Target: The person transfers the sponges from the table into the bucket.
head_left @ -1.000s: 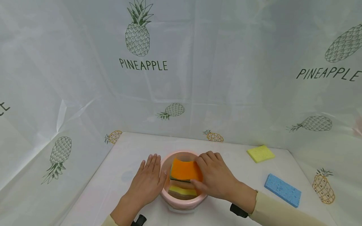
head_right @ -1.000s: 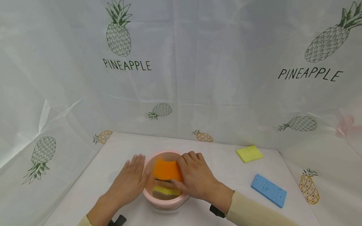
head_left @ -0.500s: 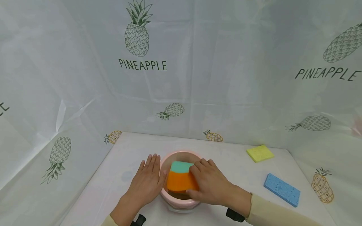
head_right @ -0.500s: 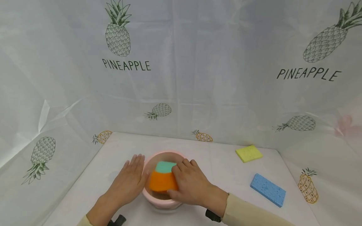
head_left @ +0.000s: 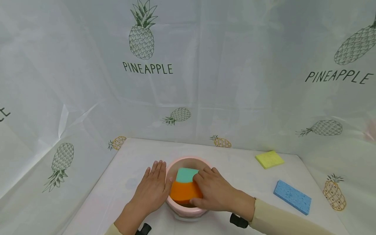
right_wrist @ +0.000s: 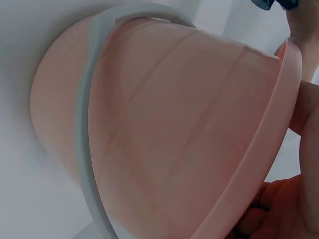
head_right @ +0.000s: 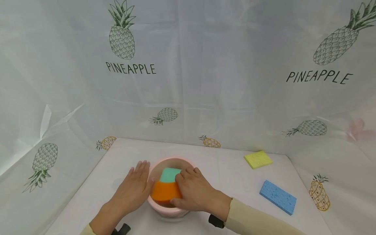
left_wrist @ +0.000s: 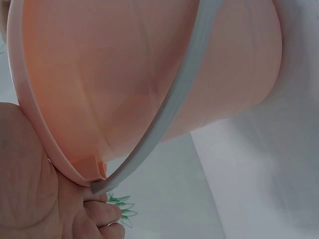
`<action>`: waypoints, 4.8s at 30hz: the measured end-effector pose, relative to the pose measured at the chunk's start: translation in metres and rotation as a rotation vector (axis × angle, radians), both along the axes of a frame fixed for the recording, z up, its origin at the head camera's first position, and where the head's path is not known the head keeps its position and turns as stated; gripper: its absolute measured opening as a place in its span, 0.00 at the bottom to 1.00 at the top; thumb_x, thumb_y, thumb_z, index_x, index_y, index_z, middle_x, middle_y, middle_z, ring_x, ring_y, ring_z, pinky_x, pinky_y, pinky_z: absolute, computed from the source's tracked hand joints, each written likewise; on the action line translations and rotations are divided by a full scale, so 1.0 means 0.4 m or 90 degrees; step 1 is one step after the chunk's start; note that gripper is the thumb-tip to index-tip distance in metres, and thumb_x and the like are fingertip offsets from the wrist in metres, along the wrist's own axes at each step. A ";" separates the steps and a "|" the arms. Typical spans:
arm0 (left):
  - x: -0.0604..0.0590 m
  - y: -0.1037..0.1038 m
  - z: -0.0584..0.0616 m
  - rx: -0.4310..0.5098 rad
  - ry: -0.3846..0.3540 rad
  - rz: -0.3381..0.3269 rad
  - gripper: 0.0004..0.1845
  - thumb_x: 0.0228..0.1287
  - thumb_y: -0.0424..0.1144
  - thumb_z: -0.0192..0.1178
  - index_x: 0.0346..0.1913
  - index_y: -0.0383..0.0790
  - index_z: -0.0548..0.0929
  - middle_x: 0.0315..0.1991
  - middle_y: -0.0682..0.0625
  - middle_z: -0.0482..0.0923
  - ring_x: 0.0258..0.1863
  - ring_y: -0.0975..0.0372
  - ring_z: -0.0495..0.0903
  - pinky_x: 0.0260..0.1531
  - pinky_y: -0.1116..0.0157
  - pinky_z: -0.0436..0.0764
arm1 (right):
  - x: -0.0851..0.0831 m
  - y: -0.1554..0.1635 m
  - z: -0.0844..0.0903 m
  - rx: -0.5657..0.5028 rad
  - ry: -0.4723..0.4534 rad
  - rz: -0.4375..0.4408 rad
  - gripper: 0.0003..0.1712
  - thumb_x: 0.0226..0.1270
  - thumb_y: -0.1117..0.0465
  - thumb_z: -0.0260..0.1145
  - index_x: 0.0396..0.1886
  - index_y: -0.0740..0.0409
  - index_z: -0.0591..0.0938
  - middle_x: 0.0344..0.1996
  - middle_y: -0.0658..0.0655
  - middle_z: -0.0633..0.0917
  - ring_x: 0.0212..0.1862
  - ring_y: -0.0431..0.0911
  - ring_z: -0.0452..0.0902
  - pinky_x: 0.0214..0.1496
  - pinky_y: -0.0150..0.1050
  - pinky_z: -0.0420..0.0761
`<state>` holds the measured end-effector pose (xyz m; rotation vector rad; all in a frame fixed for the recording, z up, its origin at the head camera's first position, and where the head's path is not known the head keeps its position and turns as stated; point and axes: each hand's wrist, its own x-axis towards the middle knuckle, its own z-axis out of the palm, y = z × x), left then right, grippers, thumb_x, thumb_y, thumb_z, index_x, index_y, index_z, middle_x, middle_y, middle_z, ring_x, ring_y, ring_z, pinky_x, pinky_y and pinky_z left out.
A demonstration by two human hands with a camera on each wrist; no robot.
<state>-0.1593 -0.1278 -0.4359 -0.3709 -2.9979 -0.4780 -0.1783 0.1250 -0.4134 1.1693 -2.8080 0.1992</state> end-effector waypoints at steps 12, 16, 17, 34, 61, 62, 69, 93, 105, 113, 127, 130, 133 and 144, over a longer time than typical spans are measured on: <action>0.000 0.000 -0.003 0.005 -0.005 0.002 0.38 0.86 0.54 0.43 0.81 0.26 0.58 0.82 0.33 0.56 0.84 0.42 0.53 0.82 0.39 0.51 | -0.007 -0.004 -0.012 0.008 -0.028 -0.007 0.32 0.66 0.31 0.69 0.50 0.54 0.84 0.44 0.48 0.84 0.49 0.43 0.69 0.48 0.38 0.68; 0.002 0.001 -0.003 0.006 -0.004 -0.001 0.38 0.86 0.54 0.43 0.81 0.26 0.58 0.82 0.32 0.56 0.84 0.41 0.53 0.81 0.39 0.51 | -0.005 0.000 -0.015 0.000 -0.028 -0.007 0.27 0.68 0.36 0.68 0.50 0.53 0.84 0.43 0.47 0.83 0.49 0.43 0.69 0.48 0.37 0.68; 0.002 0.001 -0.004 0.006 -0.004 -0.001 0.37 0.86 0.54 0.43 0.81 0.26 0.58 0.82 0.32 0.56 0.84 0.41 0.53 0.81 0.39 0.52 | -0.005 0.000 -0.016 -0.002 -0.023 -0.006 0.24 0.69 0.38 0.68 0.49 0.52 0.84 0.42 0.47 0.83 0.48 0.42 0.69 0.48 0.37 0.68; -0.001 0.002 -0.004 0.000 0.003 -0.003 0.37 0.86 0.53 0.43 0.81 0.25 0.59 0.82 0.32 0.58 0.83 0.41 0.54 0.81 0.39 0.53 | -0.004 0.001 -0.020 -0.013 0.035 0.006 0.11 0.69 0.46 0.70 0.38 0.47 0.88 0.33 0.43 0.82 0.38 0.41 0.69 0.42 0.36 0.64; 0.004 -0.005 -0.004 0.023 -0.012 -0.002 0.37 0.87 0.53 0.43 0.81 0.25 0.57 0.82 0.32 0.55 0.84 0.41 0.52 0.81 0.39 0.51 | -0.057 0.235 -0.041 -0.075 0.334 -0.108 0.18 0.65 0.50 0.71 0.46 0.58 0.84 0.42 0.54 0.85 0.47 0.53 0.77 0.51 0.52 0.74; 0.005 -0.005 -0.004 0.023 -0.012 -0.002 0.37 0.87 0.53 0.43 0.81 0.25 0.57 0.82 0.32 0.55 0.84 0.41 0.52 0.81 0.39 0.51 | -0.060 0.247 -0.045 -0.072 0.344 -0.109 0.19 0.67 0.49 0.68 0.47 0.59 0.84 0.42 0.55 0.84 0.47 0.54 0.77 0.51 0.52 0.75; 0.005 -0.005 -0.005 0.020 -0.012 -0.004 0.37 0.87 0.53 0.43 0.81 0.26 0.57 0.82 0.32 0.55 0.84 0.41 0.52 0.81 0.39 0.51 | -0.083 0.335 -0.090 -0.051 0.419 -0.120 0.32 0.80 0.43 0.43 0.46 0.66 0.82 0.40 0.61 0.84 0.45 0.59 0.78 0.48 0.58 0.76; 0.000 -0.001 -0.002 0.013 -0.012 -0.009 0.38 0.86 0.53 0.44 0.81 0.25 0.57 0.82 0.32 0.56 0.84 0.41 0.52 0.81 0.39 0.52 | -0.038 0.732 -0.207 0.129 0.289 -0.218 0.41 0.72 0.28 0.61 0.51 0.65 0.82 0.48 0.62 0.84 0.54 0.63 0.77 0.62 0.72 0.71; 0.001 -0.001 -0.003 0.017 -0.014 -0.007 0.38 0.86 0.53 0.44 0.81 0.25 0.57 0.82 0.32 0.55 0.84 0.41 0.52 0.81 0.39 0.52 | 0.005 0.841 -0.243 0.240 0.150 -0.320 0.46 0.48 0.36 0.82 0.56 0.66 0.83 0.52 0.64 0.84 0.56 0.65 0.76 0.63 0.78 0.67; -0.002 0.002 -0.006 0.015 -0.015 -0.004 0.38 0.86 0.53 0.44 0.81 0.25 0.57 0.82 0.32 0.55 0.84 0.41 0.52 0.81 0.40 0.52 | 0.008 0.887 -0.283 0.241 0.081 -0.380 0.47 0.53 0.32 0.78 0.55 0.69 0.82 0.50 0.67 0.84 0.55 0.67 0.77 0.63 0.79 0.66; -0.011 0.000 -0.010 -0.003 -0.028 0.008 0.39 0.86 0.56 0.44 0.82 0.27 0.55 0.83 0.33 0.54 0.84 0.42 0.51 0.82 0.40 0.50 | -0.015 0.898 -0.301 0.205 -0.048 -0.458 0.58 0.54 0.21 0.70 0.53 0.75 0.79 0.47 0.74 0.82 0.52 0.73 0.75 0.57 0.80 0.69; -0.010 0.000 -0.006 -0.009 -0.022 0.006 0.39 0.86 0.56 0.43 0.82 0.27 0.55 0.83 0.33 0.54 0.84 0.42 0.51 0.82 0.40 0.51 | -0.025 0.884 -0.298 0.179 -0.019 -0.453 0.55 0.53 0.25 0.74 0.52 0.74 0.78 0.45 0.72 0.82 0.51 0.71 0.76 0.53 0.77 0.72; -0.008 0.001 0.001 -0.011 -0.019 0.002 0.39 0.86 0.56 0.43 0.82 0.27 0.55 0.83 0.33 0.54 0.84 0.42 0.51 0.82 0.40 0.51 | -0.040 0.862 -0.292 0.160 0.008 -0.443 0.53 0.53 0.27 0.75 0.51 0.73 0.78 0.45 0.71 0.82 0.50 0.70 0.76 0.51 0.75 0.73; -0.006 -0.005 0.012 -0.020 -0.008 -0.022 0.39 0.86 0.57 0.43 0.81 0.27 0.59 0.83 0.33 0.56 0.84 0.41 0.53 0.81 0.38 0.52 | -0.092 0.719 -0.234 0.080 0.150 -0.341 0.43 0.52 0.36 0.81 0.49 0.69 0.78 0.44 0.67 0.81 0.51 0.67 0.76 0.52 0.71 0.73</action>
